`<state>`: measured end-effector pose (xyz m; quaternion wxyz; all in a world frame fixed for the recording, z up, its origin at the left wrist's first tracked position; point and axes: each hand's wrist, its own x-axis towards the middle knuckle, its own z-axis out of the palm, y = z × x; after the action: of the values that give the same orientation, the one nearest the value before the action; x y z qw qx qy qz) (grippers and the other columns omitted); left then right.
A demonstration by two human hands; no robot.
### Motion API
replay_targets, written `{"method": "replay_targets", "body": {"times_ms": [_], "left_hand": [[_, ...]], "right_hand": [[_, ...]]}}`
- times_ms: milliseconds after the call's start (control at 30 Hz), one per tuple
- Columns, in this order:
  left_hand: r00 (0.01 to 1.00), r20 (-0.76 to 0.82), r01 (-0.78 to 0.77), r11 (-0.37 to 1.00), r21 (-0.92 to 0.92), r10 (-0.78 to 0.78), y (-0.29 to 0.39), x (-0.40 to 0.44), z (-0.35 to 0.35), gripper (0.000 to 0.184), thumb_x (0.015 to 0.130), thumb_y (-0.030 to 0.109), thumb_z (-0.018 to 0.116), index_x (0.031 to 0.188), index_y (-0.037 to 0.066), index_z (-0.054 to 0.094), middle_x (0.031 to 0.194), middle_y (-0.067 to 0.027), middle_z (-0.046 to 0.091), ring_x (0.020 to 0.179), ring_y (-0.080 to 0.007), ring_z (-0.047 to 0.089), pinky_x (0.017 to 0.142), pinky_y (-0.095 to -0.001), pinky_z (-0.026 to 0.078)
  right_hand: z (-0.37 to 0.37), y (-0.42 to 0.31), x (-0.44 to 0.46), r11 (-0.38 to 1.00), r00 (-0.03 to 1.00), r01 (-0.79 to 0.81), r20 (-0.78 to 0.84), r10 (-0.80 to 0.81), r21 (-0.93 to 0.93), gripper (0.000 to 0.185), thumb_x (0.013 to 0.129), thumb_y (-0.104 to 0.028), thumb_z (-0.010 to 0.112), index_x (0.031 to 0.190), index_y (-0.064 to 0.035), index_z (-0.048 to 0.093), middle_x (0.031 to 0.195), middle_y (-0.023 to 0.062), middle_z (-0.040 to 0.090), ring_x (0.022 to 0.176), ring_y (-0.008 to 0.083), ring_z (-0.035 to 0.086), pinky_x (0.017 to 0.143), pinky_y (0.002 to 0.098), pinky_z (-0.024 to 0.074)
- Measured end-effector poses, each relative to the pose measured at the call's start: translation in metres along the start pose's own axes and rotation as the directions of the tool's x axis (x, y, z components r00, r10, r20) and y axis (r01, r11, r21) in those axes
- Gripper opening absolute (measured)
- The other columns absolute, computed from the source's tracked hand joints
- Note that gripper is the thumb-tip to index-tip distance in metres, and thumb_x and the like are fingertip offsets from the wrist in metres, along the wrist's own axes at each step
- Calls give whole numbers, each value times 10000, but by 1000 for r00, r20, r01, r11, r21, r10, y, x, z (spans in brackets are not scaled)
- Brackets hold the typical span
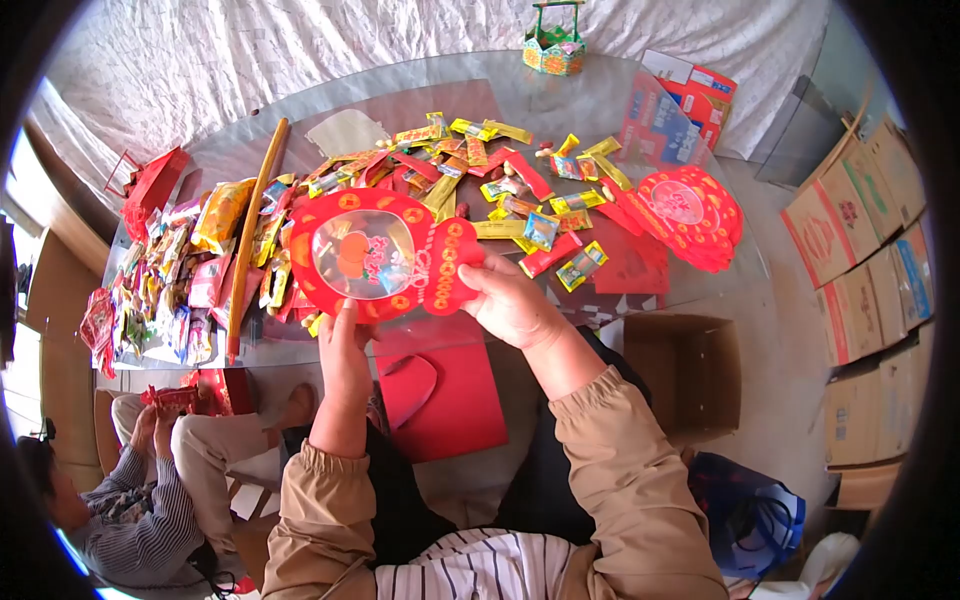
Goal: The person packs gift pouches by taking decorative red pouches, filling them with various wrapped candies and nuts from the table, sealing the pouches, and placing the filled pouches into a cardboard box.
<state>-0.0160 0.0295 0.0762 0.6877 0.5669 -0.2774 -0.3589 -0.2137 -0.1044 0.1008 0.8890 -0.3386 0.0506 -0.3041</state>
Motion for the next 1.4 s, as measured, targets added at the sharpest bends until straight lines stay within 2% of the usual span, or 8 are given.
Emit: {"method": "replay_targets", "body": {"times_ms": [200,600,767,833,967,1133,1233,1400], "left_hand": [[976,-91,-210,971,-112,200,10,4,-8,315,947,3,660,1246,30,568,1119,-31,651,993,-94,622,882,-243,496],[977,-100,-192,980,-46,187,12,1,-27,112,938,18,690,1023,45,623,880,30,644,792,-33,570,734,-199,462],[960,4,-272,935,229,279,11,4,-29,171,907,-31,687,1048,42,623,874,43,602,777,-23,532,696,-188,440],[961,60,-273,895,352,269,6,6,-37,183,905,-38,681,1059,42,621,894,38,595,776,-22,525,700,-187,445],[989,-23,-145,986,86,147,17,3,-34,83,914,-34,642,944,43,634,861,44,597,763,-21,528,689,-190,445],[972,119,-233,878,418,202,8,5,-47,87,856,-33,657,905,30,621,836,36,602,764,-54,548,684,-217,452],[992,78,-107,985,138,97,12,4,-53,70,863,-24,644,898,31,619,824,33,603,744,-77,549,674,-237,457],[884,441,129,988,85,-154,32,2,-57,236,927,132,642,1124,3,642,1039,-65,666,993,-140,618,893,-295,480]], "right_hand": [[-8,-6,-9,993,994,-89,-64,85,-75,358,1018,-158,553,1353,-34,559,1305,69,644,1220,171,601,1079,365,441],[-11,-5,-13,940,979,-205,-57,197,-273,345,1025,-130,543,1350,-19,576,1291,44,644,1204,131,587,1055,329,439],[-17,-2,-11,823,966,-222,-2,259,-522,369,1040,-143,534,1381,-5,545,1276,20,634,1173,91,561,1055,298,415],[-13,-2,-11,800,959,-240,-9,282,-550,378,1047,-150,527,1395,-1,532,1278,14,628,1170,81,549,1056,288,407],[-6,-2,-10,786,957,-231,12,290,-573,322,1055,-160,522,1338,-9,558,1142,-27,627,1035,47,541,952,255,430],[-9,-1,-9,735,939,-225,59,339,-639,227,1057,-168,529,1222,-24,590,969,-67,579,877,20,484,811,236,428],[-7,-1,-10,700,920,-262,47,389,-664,208,1047,-176,552,1185,-29,602,976,-60,589,879,29,492,806,242,438],[0,-10,-9,430,849,-26,207,485,-902,214,984,-173,635,1072,21,615,969,116,651,902,186,608,819,339,471]]}}
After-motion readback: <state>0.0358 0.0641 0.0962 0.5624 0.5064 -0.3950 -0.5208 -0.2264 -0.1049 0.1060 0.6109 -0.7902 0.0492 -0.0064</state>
